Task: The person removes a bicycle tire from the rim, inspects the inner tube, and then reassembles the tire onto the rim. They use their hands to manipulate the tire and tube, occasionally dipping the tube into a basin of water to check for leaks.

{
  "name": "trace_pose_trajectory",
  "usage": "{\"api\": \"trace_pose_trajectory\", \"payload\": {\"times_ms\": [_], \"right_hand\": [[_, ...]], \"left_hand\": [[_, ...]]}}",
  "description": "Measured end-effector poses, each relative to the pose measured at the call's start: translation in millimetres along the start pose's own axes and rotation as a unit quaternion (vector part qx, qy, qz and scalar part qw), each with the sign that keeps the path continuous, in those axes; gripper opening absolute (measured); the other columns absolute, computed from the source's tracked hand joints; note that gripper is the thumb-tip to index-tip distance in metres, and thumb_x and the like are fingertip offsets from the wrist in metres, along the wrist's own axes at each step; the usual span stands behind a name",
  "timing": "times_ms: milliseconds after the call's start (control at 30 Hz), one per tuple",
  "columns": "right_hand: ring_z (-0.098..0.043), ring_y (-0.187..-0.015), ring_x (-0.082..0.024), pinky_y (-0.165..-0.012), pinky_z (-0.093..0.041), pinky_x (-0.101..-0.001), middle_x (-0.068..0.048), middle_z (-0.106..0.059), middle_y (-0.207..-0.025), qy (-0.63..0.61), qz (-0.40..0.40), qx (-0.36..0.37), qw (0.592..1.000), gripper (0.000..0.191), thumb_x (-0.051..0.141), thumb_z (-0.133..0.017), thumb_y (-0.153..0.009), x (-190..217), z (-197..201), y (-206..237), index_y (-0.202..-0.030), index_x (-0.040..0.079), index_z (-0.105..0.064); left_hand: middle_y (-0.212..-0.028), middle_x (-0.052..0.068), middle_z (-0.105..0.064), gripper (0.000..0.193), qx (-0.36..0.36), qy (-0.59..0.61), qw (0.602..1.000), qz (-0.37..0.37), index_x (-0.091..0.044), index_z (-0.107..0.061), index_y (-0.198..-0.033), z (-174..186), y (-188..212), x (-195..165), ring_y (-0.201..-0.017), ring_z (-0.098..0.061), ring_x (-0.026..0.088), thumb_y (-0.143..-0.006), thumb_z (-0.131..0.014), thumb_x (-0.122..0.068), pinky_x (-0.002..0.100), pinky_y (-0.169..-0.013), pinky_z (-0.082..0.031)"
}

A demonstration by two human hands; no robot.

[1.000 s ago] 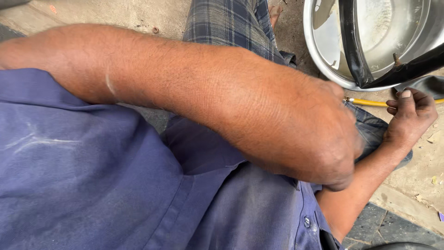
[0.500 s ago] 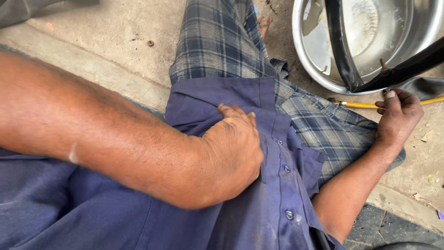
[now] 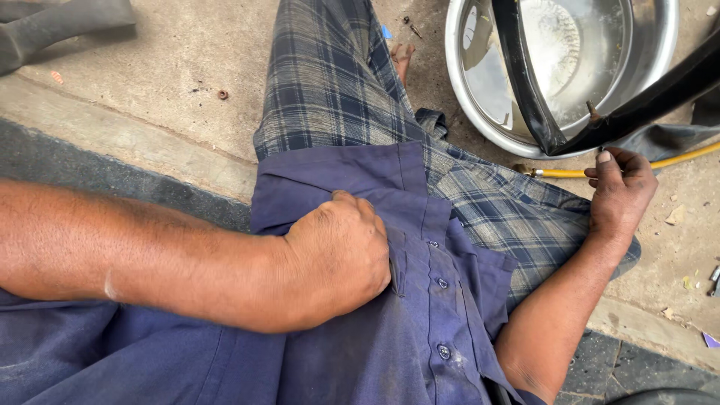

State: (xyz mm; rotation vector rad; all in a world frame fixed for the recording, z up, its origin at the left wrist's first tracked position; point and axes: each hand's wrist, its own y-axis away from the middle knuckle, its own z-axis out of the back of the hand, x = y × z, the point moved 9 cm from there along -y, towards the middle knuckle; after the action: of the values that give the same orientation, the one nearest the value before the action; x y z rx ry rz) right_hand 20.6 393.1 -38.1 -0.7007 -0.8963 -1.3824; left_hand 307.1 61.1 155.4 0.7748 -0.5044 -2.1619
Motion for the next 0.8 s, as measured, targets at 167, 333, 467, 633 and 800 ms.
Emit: {"api": "trace_pose_trajectory", "payload": {"times_ms": [167,333,467,633,800], "right_hand": [[-0.072,-0.085,-0.014,-0.072,-0.056,-0.0251,-0.01,-0.072,-0.108,0.005,0.015,0.006,1.0,0.018,0.004,-0.066,-0.109,-13,4,-2,-0.123,-0.007,-0.066],[-0.073,-0.085,-0.016,-0.072,-0.056,-0.0259,-0.011,-0.07,-0.106,0.009,0.029,0.005,1.0,0.018,0.003,-0.066,-0.11,-24,5,-6,-0.124,-0.008,-0.064],[-0.072,-0.086,-0.016,-0.075,-0.057,-0.0271,-0.012,-0.072,-0.108,-0.038,0.065,-0.02,0.997,0.016,0.004,-0.067,-0.112,4,8,2,-0.122,-0.007,-0.066],[-0.069,-0.083,-0.018,-0.079,-0.059,-0.0301,-0.012,-0.072,-0.101,-0.171,0.098,-0.063,0.978,0.023,0.017,-0.066,-0.116,79,-8,58,-0.12,-0.005,-0.071],[-0.069,-0.101,-0.018,-0.094,-0.057,-0.0304,-0.013,-0.07,-0.116,-0.289,0.047,0.244,0.924,0.052,0.024,-0.08,-0.093,157,-122,140,-0.133,-0.003,-0.062]], "left_hand": [[-0.12,0.021,-0.068,0.024,-0.264,0.119,0.937,-0.198,-0.014,-0.078,-0.102,64,44,4,-0.097,-0.069,0.036,-0.081,-0.072,-0.025,0.048,-0.074,-0.055],[-0.12,0.011,-0.07,0.048,-0.189,0.568,0.755,-0.267,0.001,-0.058,-0.13,64,60,49,-0.111,-0.07,0.018,-0.087,-0.068,-0.017,0.029,-0.094,-0.059],[-0.112,0.015,-0.075,0.039,-0.226,0.751,0.613,-0.095,0.009,-0.064,-0.123,30,20,98,-0.1,-0.073,0.018,-0.091,-0.07,-0.013,0.032,-0.091,-0.059],[-0.113,0.014,-0.075,0.044,-0.268,0.823,0.501,-0.022,0.005,-0.059,-0.129,-18,-20,123,-0.099,-0.074,0.019,-0.09,-0.068,-0.013,0.032,-0.083,-0.061],[-0.116,0.013,-0.073,0.042,-0.317,0.833,0.453,-0.03,0.004,-0.06,-0.13,-36,-51,123,-0.101,-0.073,0.018,-0.093,-0.067,-0.014,0.031,-0.08,-0.062]]}}
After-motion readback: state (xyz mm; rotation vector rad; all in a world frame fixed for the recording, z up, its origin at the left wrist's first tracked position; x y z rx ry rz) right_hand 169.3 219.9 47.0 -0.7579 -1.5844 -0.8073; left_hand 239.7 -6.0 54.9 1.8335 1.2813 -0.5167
